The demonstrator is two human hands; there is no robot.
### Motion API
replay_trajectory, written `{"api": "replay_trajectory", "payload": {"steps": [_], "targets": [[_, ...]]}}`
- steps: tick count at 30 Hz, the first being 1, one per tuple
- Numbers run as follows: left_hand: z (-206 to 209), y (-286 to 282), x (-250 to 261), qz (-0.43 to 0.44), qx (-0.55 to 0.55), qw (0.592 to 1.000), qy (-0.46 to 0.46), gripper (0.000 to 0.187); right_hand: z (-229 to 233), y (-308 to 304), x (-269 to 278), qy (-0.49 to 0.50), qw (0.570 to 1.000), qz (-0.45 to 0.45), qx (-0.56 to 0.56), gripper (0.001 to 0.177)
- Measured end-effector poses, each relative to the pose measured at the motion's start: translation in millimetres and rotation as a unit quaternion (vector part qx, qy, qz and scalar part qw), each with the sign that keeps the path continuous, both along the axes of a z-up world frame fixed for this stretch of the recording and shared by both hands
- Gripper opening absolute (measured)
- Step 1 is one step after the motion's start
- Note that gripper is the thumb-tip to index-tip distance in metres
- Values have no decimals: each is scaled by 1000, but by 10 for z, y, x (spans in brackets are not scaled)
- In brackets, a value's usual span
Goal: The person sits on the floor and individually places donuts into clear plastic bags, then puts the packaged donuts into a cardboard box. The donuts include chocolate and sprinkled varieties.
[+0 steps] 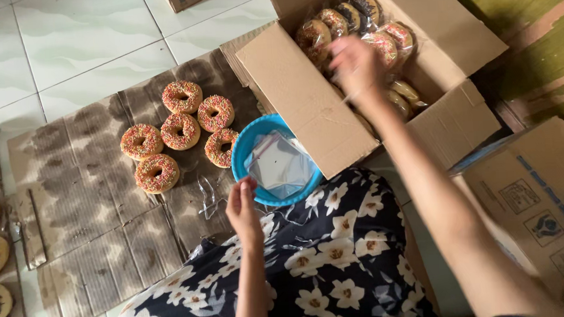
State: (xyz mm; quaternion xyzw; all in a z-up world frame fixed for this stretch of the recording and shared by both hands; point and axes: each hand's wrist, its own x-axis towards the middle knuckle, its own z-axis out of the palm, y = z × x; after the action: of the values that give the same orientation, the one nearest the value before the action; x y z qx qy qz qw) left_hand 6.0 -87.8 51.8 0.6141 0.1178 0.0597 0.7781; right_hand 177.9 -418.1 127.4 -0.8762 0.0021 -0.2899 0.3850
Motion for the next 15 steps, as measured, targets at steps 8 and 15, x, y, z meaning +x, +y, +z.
{"api": "replay_trajectory", "payload": {"steps": [8,15], "targets": [[186,23,-397,-79,533,774,-331,56,-893,2279,-1125,295,779,450,322,39],[-629,1581,-413,11,626,765,154,66,-677,2520,-1621,319,826,425,187,48]]}}
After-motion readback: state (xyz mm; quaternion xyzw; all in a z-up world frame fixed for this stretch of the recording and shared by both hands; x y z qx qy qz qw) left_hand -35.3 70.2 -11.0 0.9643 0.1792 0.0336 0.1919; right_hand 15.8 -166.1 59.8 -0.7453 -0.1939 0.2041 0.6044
